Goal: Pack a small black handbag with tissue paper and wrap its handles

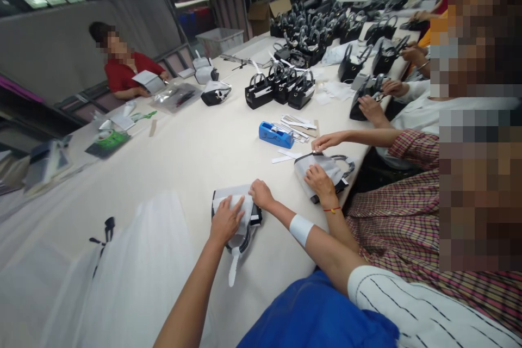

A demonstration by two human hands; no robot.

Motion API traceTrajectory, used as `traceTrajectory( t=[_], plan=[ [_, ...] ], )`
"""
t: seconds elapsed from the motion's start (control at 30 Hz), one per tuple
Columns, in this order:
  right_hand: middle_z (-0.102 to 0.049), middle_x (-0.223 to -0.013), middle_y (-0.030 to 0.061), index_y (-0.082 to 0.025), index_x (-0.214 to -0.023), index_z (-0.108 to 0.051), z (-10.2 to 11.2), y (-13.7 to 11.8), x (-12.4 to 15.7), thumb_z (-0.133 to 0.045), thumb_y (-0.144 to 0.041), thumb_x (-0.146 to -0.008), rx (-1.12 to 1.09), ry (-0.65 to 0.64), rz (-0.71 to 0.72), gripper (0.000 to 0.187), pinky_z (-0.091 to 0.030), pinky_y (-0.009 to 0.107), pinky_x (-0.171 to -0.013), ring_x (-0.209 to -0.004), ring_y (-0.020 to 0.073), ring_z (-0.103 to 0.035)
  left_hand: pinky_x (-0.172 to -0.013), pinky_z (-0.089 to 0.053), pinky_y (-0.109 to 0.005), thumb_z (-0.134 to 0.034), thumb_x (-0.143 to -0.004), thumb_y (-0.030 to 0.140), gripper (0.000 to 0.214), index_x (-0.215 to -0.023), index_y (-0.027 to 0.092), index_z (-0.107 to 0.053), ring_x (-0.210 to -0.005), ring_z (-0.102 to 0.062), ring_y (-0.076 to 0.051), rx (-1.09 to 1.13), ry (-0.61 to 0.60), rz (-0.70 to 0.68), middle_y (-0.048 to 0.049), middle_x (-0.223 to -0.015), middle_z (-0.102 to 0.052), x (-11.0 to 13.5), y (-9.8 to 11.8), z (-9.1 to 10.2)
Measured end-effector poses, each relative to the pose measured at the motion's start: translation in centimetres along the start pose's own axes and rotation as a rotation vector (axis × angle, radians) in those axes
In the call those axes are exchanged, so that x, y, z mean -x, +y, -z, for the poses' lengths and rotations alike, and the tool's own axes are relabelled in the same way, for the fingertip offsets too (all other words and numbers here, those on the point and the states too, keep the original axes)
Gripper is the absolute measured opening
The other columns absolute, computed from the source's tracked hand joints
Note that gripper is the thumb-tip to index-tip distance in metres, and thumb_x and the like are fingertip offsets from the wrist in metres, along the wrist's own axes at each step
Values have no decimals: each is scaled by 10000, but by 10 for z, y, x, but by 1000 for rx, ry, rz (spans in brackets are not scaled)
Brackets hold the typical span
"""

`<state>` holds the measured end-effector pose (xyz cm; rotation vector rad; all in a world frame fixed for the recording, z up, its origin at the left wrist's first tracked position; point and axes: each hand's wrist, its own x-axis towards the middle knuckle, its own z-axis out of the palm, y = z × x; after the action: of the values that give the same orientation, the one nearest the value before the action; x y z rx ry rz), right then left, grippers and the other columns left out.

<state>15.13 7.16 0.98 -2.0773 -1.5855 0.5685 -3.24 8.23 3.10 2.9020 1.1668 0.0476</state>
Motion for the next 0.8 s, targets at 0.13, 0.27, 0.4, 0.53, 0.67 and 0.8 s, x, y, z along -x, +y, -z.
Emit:
traceTrajectory(
  t=[0.13, 0.27, 0.4, 0.53, 0.67, 0.8],
  plan=[
    [-620, -985, 78, -158, -825, -632, 6, 5, -11, -605, -268, -833, -2, -44, -65, 114, -422, 264, -746, -883, 174, -560, -976, -413, -423, -354, -933, 415, 475, -1398, 330, -395, -1178, -460, -282, -22, -1, -19, -138, -1335, -466, -2, -4, -4],
    [-658, -967, 39, -181, -754, -666, 11, 9, -9, -613, -257, -788, -57, -55, -81, 99, -424, 232, -685, -855, 156, -592, -981, -405, -431, -368, -927, 414, 475, -1391, 322, -409, -1155, -473, -282, -40, 21, -56, -138, -1309, -485, -6, -11, -14],
    [-695, -917, 15, -202, -776, -706, 19, 11, -1, -565, -154, -756, -138, -119, -39, 150, -427, 224, -717, -873, 153, -614, -997, -396, -421, -389, -922, 394, 473, -1389, 321, -413, -1156, -472, -273, -55, 41, -71, -130, -1314, -477, -5, -14, -18],
    [-708, -944, 17, -217, -864, -725, 35, 11, 3, -556, -191, -763, -182, -120, -18, 199, -437, 240, -751, -899, 170, -627, -1005, -389, -438, -384, -923, 397, 480, -1394, 308, -405, -1179, -464, -276, -62, 35, -76, -134, -1325, -477, -3, -13, -18],
    [-709, -992, 27, -217, -925, -725, 53, 14, 0, -548, -209, -782, -197, -64, -23, 227, -444, 243, -788, -925, 172, -633, -980, -413, -439, -379, -924, 402, 477, -1393, 316, -404, -1202, -458, -279, -71, 20, -72, -130, -1324, -484, -2, -13, -15],
    [-707, -1024, 23, -215, -957, -719, 74, 25, -10, -549, -189, -802, -199, -9, -37, 232, -444, 238, -831, -940, 158, -632, -963, -427, -436, -364, -929, 410, 480, -1399, 316, -393, -1225, -445, -285, -74, 0, -73, -139, -1335, -472, -2, -12, -13]
  ],
)
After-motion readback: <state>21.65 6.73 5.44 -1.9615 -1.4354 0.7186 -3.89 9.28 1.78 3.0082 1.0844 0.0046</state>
